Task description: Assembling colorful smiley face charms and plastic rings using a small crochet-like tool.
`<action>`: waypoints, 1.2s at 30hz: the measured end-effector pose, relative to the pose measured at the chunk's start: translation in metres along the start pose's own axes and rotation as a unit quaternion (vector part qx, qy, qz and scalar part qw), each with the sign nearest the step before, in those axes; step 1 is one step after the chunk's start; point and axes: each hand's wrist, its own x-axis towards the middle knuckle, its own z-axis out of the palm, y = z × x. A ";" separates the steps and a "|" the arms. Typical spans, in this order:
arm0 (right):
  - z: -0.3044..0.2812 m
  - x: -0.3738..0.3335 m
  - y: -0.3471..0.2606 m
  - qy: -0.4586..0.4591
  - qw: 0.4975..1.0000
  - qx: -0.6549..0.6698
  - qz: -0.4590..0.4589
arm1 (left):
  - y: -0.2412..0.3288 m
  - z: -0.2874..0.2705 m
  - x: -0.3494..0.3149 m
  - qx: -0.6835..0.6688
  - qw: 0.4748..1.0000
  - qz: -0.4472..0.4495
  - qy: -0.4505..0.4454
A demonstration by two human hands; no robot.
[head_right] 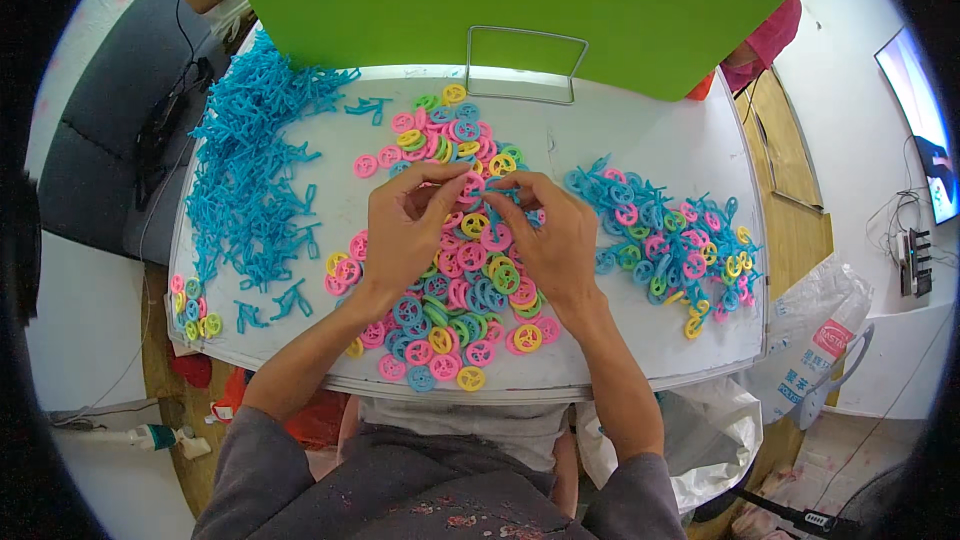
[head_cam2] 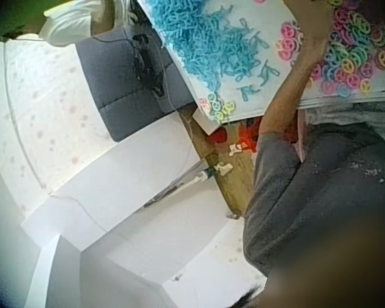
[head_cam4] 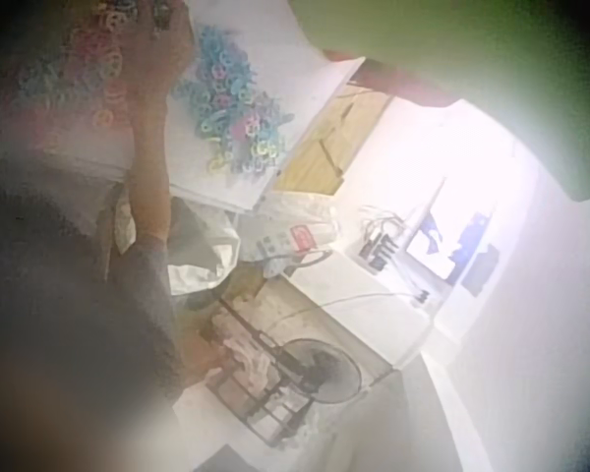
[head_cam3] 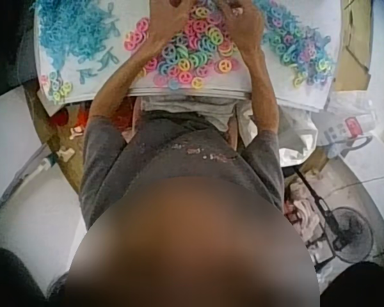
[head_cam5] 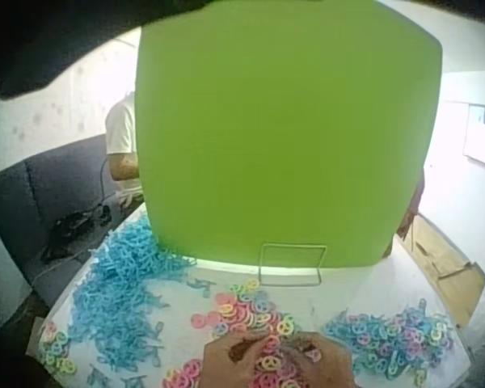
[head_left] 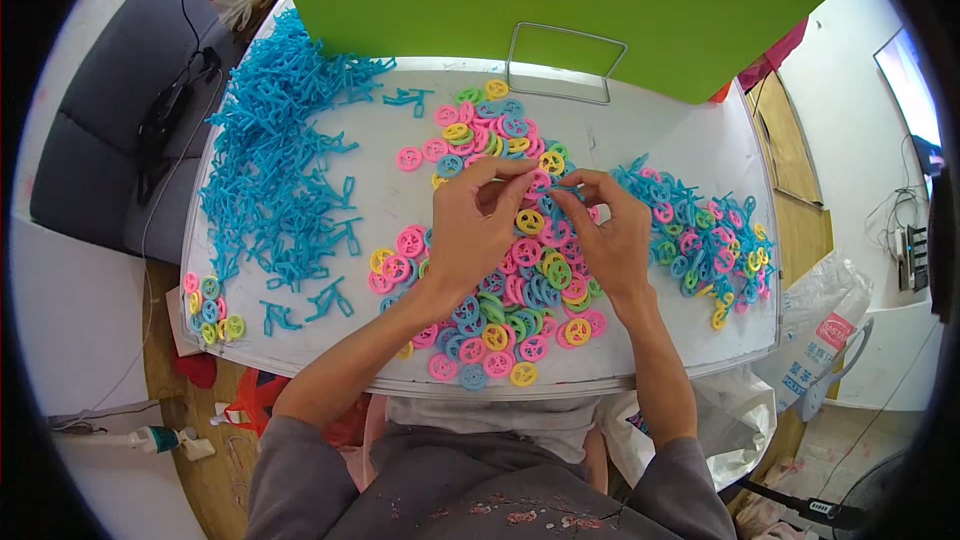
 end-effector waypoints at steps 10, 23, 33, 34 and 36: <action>0.004 -0.002 0.004 0.020 0.998 -0.041 -0.033 | -0.002 -0.002 0.000 -0.027 0.996 -0.087 -0.009; 0.015 -0.007 0.011 0.023 0.995 -0.066 -0.076 | -0.008 -0.002 -0.004 0.111 0.994 -0.019 0.003; 0.014 -0.008 -0.001 0.000 0.998 -0.064 0.001 | -0.010 -0.002 -0.004 0.084 0.994 -0.064 0.003; 0.015 -0.008 -0.001 0.000 0.998 -0.063 0.001 | -0.010 -0.001 -0.004 0.103 0.994 -0.044 0.004; 0.017 -0.010 -0.001 0.014 0.997 -0.077 -0.024 | -0.010 -0.001 -0.004 0.122 0.992 -0.024 0.004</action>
